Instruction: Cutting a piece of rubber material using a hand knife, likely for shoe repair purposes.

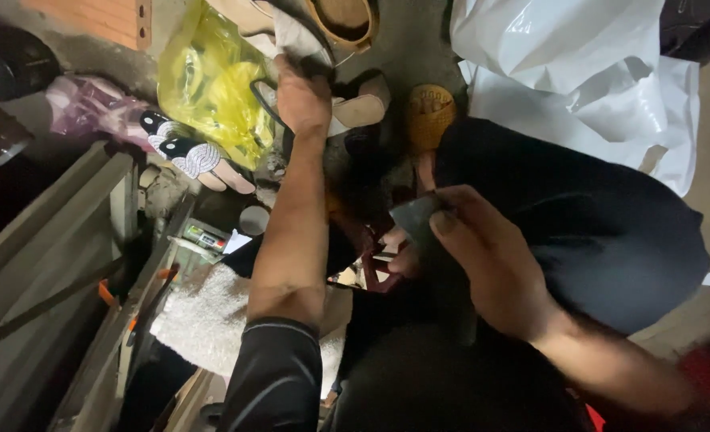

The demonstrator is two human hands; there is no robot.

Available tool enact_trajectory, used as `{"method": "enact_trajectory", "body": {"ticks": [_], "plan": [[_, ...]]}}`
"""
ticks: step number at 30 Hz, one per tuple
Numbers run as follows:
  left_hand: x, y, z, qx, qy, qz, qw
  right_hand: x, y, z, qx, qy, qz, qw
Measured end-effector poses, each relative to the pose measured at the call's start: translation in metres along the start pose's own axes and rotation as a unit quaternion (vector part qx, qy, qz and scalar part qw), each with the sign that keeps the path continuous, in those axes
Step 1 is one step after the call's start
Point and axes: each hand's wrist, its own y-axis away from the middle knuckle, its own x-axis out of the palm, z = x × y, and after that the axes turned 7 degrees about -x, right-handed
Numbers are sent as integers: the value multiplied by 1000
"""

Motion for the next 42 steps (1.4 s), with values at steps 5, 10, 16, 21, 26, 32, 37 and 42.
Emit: {"method": "enact_trajectory", "body": {"ticks": [5,10,16,21,26,32,37,42], "plan": [[-50,37,-5,-46,214,-21,976,7,6,6,-105,-82,60,989],[-196,164,-45,-62,554,96,824,11,19,3,-136,-100,118,979],[-293,329,-18,163,499,66,849,24,47,-34,-209,-122,161,957],[-287,403,14,226,447,37,865,37,104,-43,-200,-94,175,960],[-282,431,44,291,449,-25,844,39,148,-60,-290,-84,179,936],[-293,465,49,376,368,-88,846,34,172,-79,-348,-64,212,911],[-286,478,53,409,351,-131,832,31,173,-92,-369,-73,220,900],[-279,482,48,410,372,-176,814,37,173,-90,-377,-132,232,887]]}}
